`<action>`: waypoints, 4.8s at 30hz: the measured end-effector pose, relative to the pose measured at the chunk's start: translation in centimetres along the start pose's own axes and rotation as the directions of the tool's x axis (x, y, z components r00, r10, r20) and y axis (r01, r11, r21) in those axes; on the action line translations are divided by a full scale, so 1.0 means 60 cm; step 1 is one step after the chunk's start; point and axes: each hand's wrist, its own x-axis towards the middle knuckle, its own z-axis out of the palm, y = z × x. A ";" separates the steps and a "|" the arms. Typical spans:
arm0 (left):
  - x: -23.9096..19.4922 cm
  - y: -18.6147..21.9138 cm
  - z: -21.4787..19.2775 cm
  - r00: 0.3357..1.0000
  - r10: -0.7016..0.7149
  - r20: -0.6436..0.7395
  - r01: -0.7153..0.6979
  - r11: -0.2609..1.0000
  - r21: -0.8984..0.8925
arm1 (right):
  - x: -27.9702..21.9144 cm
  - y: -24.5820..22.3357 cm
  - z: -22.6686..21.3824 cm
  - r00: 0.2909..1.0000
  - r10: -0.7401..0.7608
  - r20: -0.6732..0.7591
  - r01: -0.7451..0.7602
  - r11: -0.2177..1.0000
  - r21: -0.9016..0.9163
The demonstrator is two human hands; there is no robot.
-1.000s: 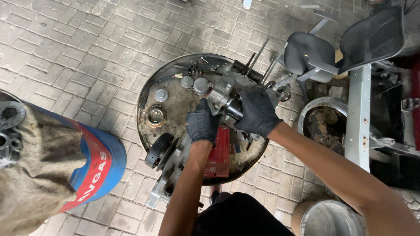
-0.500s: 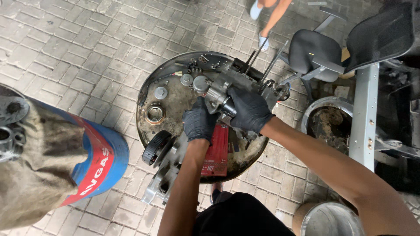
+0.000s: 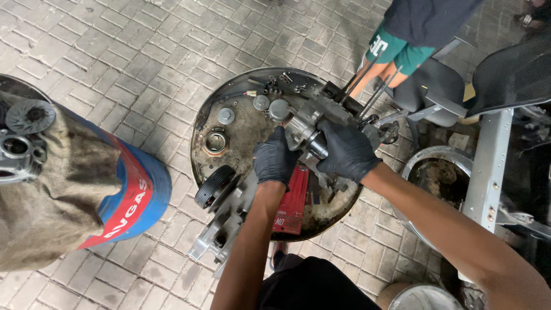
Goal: The person assembles a mechanical component, likely a starter motor, on top of a barrel. They insert a cylindrical part into the housing, rotate it to check alignment, and then use a wrench to tighten a bolt on the assembly.
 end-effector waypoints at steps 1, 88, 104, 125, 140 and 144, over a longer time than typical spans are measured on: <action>-0.001 -0.002 0.002 1.000 -0.007 0.008 0.007 1.000 -0.022 | -0.002 -0.003 -0.003 1.000 0.005 0.008 -0.006 1.000 0.012; 0.011 -0.007 0.006 0.998 0.015 0.066 -0.019 0.998 0.067 | -0.030 0.000 0.009 0.982 0.018 -0.188 -0.031 0.997 -0.065; -0.022 -0.004 -0.009 0.988 0.121 -0.093 -0.108 0.986 0.128 | 0.003 0.004 -0.037 0.995 -0.095 -0.013 0.093 0.992 -0.088; -0.031 0.018 -0.024 0.997 0.047 -0.064 -0.037 0.986 0.161 | 0.012 -0.025 -0.079 0.991 -0.042 0.124 0.047 0.998 -0.043; -0.021 0.007 -0.009 0.903 0.334 -0.271 -0.258 0.925 0.279 | -0.026 0.200 -0.034 0.925 -0.218 -0.311 0.144 0.959 -0.244; -0.061 0.051 -0.050 0.895 0.446 0.018 -0.425 0.838 0.341 | -0.024 0.226 0.023 0.959 0.013 -0.282 -0.010 1.000 0.010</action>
